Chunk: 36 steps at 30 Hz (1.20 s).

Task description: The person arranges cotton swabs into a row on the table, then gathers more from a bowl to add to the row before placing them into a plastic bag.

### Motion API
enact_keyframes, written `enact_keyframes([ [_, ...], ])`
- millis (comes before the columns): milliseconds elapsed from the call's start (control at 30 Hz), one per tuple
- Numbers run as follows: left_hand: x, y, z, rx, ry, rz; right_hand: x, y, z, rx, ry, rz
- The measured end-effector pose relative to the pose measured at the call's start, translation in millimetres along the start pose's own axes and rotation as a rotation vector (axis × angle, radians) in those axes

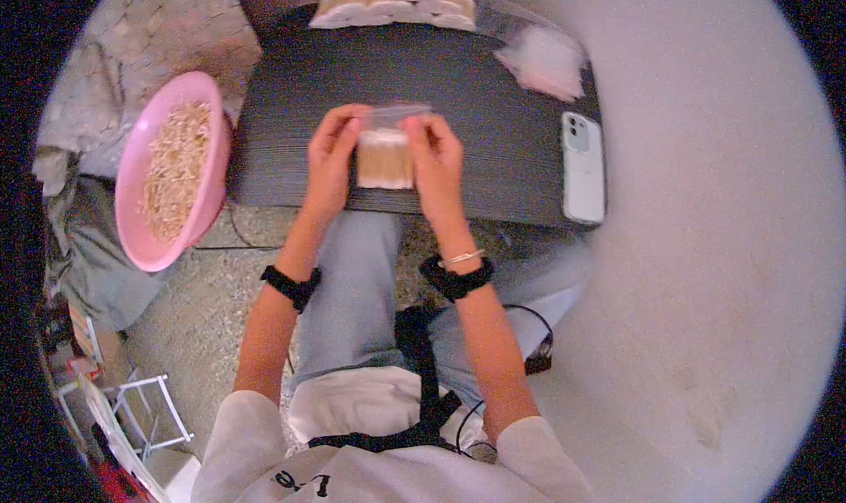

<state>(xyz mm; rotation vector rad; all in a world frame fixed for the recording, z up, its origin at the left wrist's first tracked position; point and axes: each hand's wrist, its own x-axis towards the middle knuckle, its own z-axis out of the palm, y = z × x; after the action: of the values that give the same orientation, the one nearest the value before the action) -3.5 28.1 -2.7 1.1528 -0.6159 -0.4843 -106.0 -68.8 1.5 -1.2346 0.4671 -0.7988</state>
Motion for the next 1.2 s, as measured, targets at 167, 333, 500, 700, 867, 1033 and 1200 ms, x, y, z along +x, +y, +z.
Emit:
enact_keyframes([
  [167,-2,2,-9,-0.033,-0.025,0.025,12,6,-13,-0.036,0.012,0.021],
  [333,-16,65,-52,0.259,-0.152,0.037,21,-3,-36,-0.480,-0.052,-0.101],
  [500,-20,132,-137,0.582,-0.061,0.011,20,-5,-53,-1.016,-0.107,-0.318],
  [700,-11,152,-243,1.257,0.077,0.123,16,-8,-41,-0.698,0.057,-0.267],
  [867,7,128,-316,1.547,-0.009,-0.001,19,-6,-49,-0.684,0.017,-0.278],
  [1033,23,111,-352,1.584,-0.079,-0.372,18,-7,-48,-0.681,0.027,-0.290],
  [1200,26,119,-340,1.554,-0.059,-0.603,19,-6,-50,-0.693,0.032,-0.258],
])
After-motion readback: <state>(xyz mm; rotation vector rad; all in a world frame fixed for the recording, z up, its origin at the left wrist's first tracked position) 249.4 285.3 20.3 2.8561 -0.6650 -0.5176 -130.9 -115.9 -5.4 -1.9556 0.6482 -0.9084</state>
